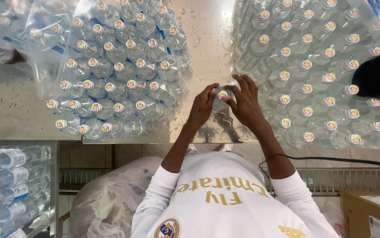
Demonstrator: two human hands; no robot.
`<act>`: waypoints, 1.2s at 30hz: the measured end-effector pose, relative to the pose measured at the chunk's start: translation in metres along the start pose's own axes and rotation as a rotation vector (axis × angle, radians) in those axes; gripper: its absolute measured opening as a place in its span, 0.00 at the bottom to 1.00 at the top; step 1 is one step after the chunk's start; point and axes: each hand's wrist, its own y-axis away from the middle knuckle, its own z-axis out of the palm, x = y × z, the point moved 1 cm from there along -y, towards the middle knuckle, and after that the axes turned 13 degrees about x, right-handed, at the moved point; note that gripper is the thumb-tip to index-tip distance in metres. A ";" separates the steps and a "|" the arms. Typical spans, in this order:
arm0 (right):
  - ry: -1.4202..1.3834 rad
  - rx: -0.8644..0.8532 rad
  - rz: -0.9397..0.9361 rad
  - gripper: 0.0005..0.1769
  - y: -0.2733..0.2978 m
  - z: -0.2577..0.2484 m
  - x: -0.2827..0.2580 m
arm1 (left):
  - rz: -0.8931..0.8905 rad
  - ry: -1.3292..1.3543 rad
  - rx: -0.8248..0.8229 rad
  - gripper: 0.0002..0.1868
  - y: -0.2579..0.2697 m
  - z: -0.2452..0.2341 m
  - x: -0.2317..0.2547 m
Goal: Manually applying labels to plastic water bottles on a stainless steel work surface.
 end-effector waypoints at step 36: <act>0.203 0.112 -0.152 0.29 0.010 -0.022 0.004 | -0.079 0.166 0.055 0.24 0.027 -0.009 -0.018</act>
